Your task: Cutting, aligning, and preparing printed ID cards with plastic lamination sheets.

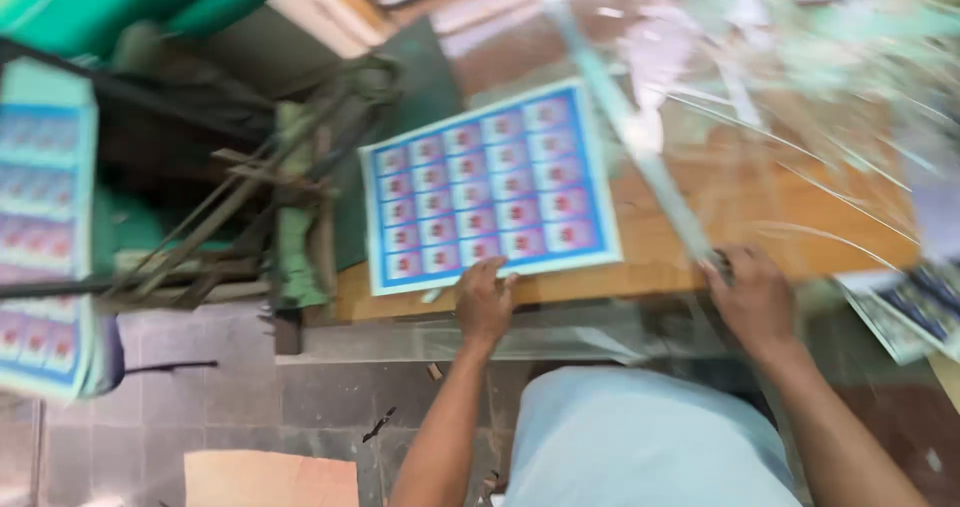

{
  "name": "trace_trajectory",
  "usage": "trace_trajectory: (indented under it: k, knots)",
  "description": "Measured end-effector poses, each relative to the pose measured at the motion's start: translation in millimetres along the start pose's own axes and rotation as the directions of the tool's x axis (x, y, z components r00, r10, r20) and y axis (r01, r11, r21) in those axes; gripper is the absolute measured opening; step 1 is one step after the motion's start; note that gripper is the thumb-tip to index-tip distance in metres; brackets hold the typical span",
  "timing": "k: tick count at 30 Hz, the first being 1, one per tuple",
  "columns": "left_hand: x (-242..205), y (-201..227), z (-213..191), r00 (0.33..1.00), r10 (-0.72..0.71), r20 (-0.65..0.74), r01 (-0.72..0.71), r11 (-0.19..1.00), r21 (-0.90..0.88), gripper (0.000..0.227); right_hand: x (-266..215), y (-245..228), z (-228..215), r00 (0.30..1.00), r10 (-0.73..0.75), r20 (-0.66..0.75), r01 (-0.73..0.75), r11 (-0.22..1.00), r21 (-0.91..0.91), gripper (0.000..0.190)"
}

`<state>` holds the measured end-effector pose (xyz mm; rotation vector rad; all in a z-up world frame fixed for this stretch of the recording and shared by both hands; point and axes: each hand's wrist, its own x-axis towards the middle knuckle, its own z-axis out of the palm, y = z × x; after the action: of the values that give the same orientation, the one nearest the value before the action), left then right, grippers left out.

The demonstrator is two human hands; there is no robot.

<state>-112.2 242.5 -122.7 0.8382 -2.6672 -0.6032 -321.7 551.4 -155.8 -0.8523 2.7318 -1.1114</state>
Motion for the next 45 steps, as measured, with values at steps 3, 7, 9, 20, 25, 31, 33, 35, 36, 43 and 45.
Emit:
trace_trajectory:
  k: [3, 7, 9, 20, 25, 31, 33, 35, 36, 43, 45]
  knots:
    - [3.2, -64.0, -24.4, 0.961, -0.191, -0.197, 0.219, 0.967, 0.129, 0.042, -2.0, 1.4, 59.0, 0.996, 0.012, -0.092, -0.045, 0.931, -0.362, 0.042]
    - [-29.9, -132.3, -54.1, 0.889, -0.379, -0.256, 0.418, 0.901, 0.118, 0.055, -17.6, 4.9, 88.9, 0.968, -0.017, -0.249, -0.111, 0.863, -0.493, 0.04]
    - [-13.0, -152.1, -57.0, 0.906, -0.365, -0.216, 0.384, 0.922, 0.054, 0.052, -13.8, 26.8, 90.3, 0.958, 0.189, -0.215, -0.254, 0.908, -0.334, 0.03]
    - [-26.7, -191.0, -89.1, 0.767, -0.266, 0.584, 0.302, 0.953, 0.036, 0.029, 3.6, 8.8, 75.1, 0.856, 0.511, -0.08, -0.517, 0.841, -0.159, 0.034]
    - [-28.8, -205.6, -144.2, 0.481, -0.112, 0.87, 0.499, 0.85, -0.166, 0.026, -0.9, -58.4, 52.2, 0.828, 0.551, -0.104, -0.534, 0.832, 0.152, 0.026]
    - [18.2, -167.6, -122.1, 0.727, 0.018, 0.686, 0.513, 0.65, -0.561, 0.017, 3.6, -102.1, 41.0, 0.852, 0.508, -0.123, -0.499, 0.861, 0.101, 0.021]
    - [35.8, -129.3, -113.8, 0.777, -0.024, 0.63, 0.5, 0.63, -0.594, 0.018, -6.2, -68.9, 41.6, 0.923, 0.219, -0.318, -0.295, 0.931, -0.216, 0.012]
    - [36.4, -112.4, -91.8, 0.778, -0.001, 0.628, 0.495, 0.616, -0.612, 0.019, -11.0, -41.1, 33.9, 0.909, 0.187, -0.371, -0.299, 0.915, -0.271, 0.011]
    - [39.5, -104.0, -81.0, 0.786, 0.018, 0.618, 0.486, 0.601, -0.635, 0.02, -11.6, -27.4, 30.8, 0.895, 0.144, -0.422, -0.296, 0.899, -0.323, 0.009]
    - [62.2, -1.3, -68.1, 0.758, 0.12, 0.641, 0.402, 0.688, -0.604, 0.022, 21.0, -152.5, 23.7, 0.971, -0.174, -0.164, 0.088, 0.897, -0.433, 0.032]
    - [65.3, 30.9, -75.8, 0.707, 0.233, 0.668, 0.307, 0.749, -0.587, 0.024, 29.7, -189.8, 41.8, 0.917, -0.398, 0.041, 0.386, 0.855, -0.347, 0.046]
